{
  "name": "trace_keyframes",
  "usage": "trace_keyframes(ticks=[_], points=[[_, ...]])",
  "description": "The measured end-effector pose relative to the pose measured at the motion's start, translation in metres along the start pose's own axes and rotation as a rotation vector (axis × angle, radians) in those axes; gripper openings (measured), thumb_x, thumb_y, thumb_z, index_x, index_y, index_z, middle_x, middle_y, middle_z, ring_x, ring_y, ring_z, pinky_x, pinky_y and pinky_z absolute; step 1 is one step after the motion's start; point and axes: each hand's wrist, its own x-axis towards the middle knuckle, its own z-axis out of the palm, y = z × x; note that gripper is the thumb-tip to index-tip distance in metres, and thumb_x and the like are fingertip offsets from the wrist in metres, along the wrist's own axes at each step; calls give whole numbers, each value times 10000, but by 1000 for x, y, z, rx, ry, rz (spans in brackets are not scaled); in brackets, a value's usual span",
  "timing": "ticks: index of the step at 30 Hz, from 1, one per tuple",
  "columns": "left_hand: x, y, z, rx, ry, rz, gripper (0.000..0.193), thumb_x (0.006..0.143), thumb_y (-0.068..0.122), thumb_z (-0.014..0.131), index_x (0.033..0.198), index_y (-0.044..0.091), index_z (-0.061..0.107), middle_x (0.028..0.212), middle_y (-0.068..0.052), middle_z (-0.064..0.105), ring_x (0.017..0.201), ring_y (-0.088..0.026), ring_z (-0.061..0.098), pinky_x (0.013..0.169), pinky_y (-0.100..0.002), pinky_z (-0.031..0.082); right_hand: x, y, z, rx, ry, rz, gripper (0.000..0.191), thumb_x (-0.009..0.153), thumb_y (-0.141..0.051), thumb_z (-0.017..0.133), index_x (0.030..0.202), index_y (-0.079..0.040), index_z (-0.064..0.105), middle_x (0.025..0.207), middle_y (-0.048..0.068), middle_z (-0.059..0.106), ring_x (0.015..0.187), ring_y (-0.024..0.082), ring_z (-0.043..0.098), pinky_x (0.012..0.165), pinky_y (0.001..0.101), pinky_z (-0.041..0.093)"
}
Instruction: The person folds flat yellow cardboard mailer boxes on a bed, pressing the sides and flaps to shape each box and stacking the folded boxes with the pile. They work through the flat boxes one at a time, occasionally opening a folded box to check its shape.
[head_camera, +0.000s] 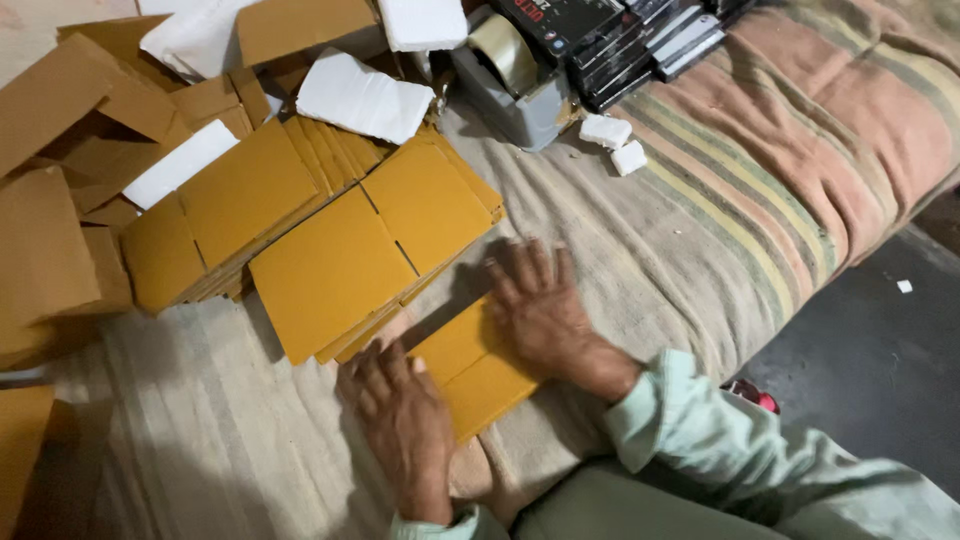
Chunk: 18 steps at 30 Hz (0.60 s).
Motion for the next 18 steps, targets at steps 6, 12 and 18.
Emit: trace_keyframes(ticks=[6, 12, 18], points=[[2, 10, -2, 181, 121, 80, 465, 1014, 366, 441, 1371, 92, 558, 1474, -161, 493, 1424, -409, 359, 1065, -566, 358, -2, -24, 7, -118, 62, 13, 626, 964, -404, 418, 1472, -41, 460, 1559, 262, 357, 1464, 517, 232, 1156, 706, 105], [6, 12, -2, -61, -93, -7, 423, 1040, 361, 460, 1373, 128, 576, 1356, -146, 581, 1262, -344, 506, 1043, -529, 417, -4, -31, 4, 28, -37, -148, 627, 961, -415, 454, 1444, -19, 515, 1551, 258, 401, 1485, 486, 268, 1170, 699, 93], [3, -6, -12, 145, 9, -1, 467, 990, 373, 484, 1376, 126, 573, 1351, -141, 573, 1296, -364, 483, 1101, -547, 362, -2, -22, -13, -260, 21, -25, 573, 960, -423, 450, 1371, -35, 543, 1545, 304, 382, 1472, 510, 277, 1163, 693, 118]])
